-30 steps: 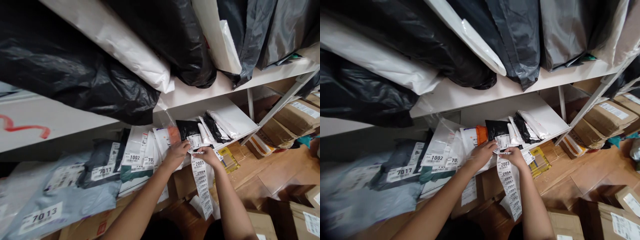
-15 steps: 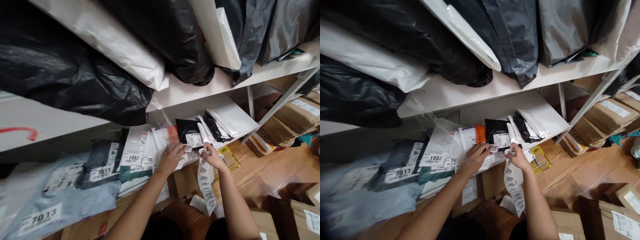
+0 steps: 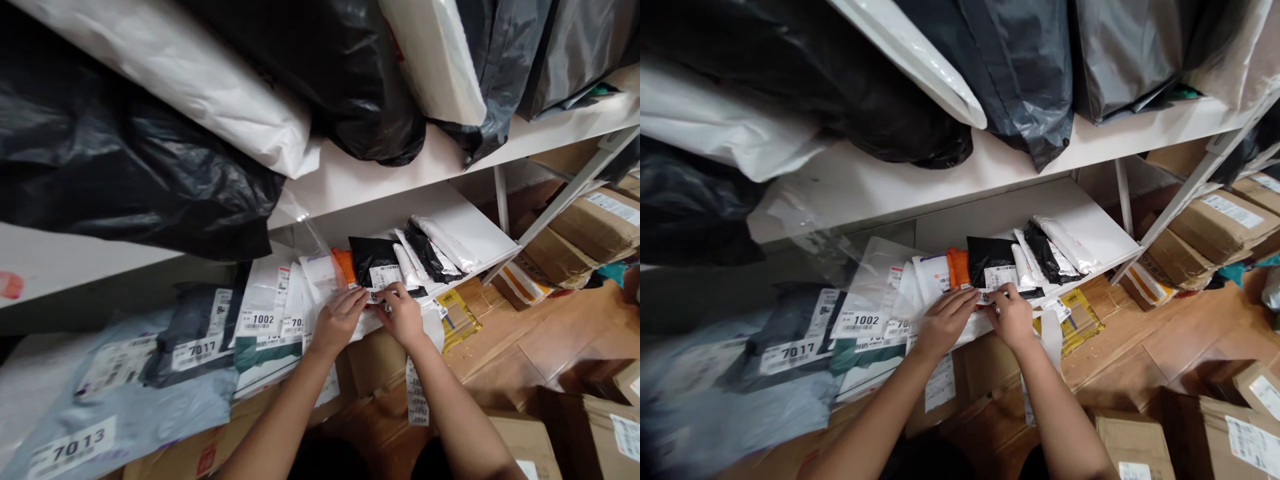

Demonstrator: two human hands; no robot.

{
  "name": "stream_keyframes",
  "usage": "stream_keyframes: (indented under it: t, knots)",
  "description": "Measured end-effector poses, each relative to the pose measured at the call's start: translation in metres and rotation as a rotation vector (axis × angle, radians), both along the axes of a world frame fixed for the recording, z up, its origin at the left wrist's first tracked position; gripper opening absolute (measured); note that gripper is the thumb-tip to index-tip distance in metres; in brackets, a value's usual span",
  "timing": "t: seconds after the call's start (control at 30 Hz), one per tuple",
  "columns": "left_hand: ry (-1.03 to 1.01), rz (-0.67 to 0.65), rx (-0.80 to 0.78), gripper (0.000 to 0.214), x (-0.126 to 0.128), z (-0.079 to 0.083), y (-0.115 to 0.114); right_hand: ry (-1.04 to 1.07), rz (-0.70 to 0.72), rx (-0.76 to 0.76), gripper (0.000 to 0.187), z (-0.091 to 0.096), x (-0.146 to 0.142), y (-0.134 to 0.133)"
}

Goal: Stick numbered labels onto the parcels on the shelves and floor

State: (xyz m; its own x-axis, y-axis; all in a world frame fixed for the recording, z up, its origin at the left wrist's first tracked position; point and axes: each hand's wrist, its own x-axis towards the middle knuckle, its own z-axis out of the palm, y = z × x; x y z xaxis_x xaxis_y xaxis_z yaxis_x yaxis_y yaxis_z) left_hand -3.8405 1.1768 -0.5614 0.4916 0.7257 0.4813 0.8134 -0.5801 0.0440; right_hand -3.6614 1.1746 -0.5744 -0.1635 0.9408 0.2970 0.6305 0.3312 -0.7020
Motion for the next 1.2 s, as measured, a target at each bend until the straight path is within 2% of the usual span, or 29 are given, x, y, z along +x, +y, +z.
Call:
stream_keyframes:
  t: [0.13, 0.27, 0.33, 0.43, 0.57, 0.73, 0.87, 0.97, 1.03, 1.1, 1.13, 1.2]
  knots:
    - [-0.012, 0.019, 0.005, 0.032, 0.002, 0.001, 0.001, 0.036, -0.003, 0.219, 0.022, -0.023, 0.001, 0.003]
    - [-0.005, -0.001, 0.17, 0.026, 0.004, 0.002, 0.003, 0.1, -0.016, 0.543, 0.02, -0.042, -0.003, 0.006]
    - [-0.001, -0.006, 0.21, 0.025, 0.005, 0.003, 0.004, 0.106, -0.053, 0.648, 0.017, -0.046, -0.006, 0.006]
    - [-0.013, -0.006, 0.12, 0.025, 0.009, 0.008, 0.005, 0.099, -0.072, 0.7, 0.016, -0.048, -0.008, 0.006]
    - [0.022, -0.119, -0.055, 0.035, 0.012, 0.01, 0.014, 0.093, -0.072, 0.695, 0.015, -0.048, -0.007, 0.007]
    - [0.136, -0.176, -0.063, 0.032, 0.011, 0.005, 0.027, 0.055, -0.039, 0.683, 0.018, -0.049, 0.001, 0.006]
    - [0.258, -0.189, 0.027, 0.025, 0.011, 0.007, 0.026, 0.143, -0.046, 0.596, 0.02, -0.042, 0.003, -0.002]
    - [0.312, -0.228, 0.117, 0.031, 0.01, 0.009, 0.022, 0.376, -0.125, 0.398, 0.016, -0.032, 0.004, -0.013]
    - [0.326, -0.273, 0.142, 0.039, 0.008, 0.01, 0.022, 0.623, -0.258, 0.203, 0.011, -0.025, 0.007, -0.023]
    - [0.32, -0.315, 0.108, 0.042, 0.005, 0.012, 0.025, 0.967, -0.381, -0.019, 0.017, -0.018, 0.016, -0.034]
    - [0.309, -0.333, 0.067, 0.042, 0.004, 0.015, 0.026, 1.16, -0.402, -0.134, 0.02, -0.015, 0.021, -0.04]
    - [0.257, -0.361, -0.042, 0.04, 0.007, 0.025, 0.027, 1.51, -0.341, -0.326, 0.023, -0.006, 0.033, -0.053]
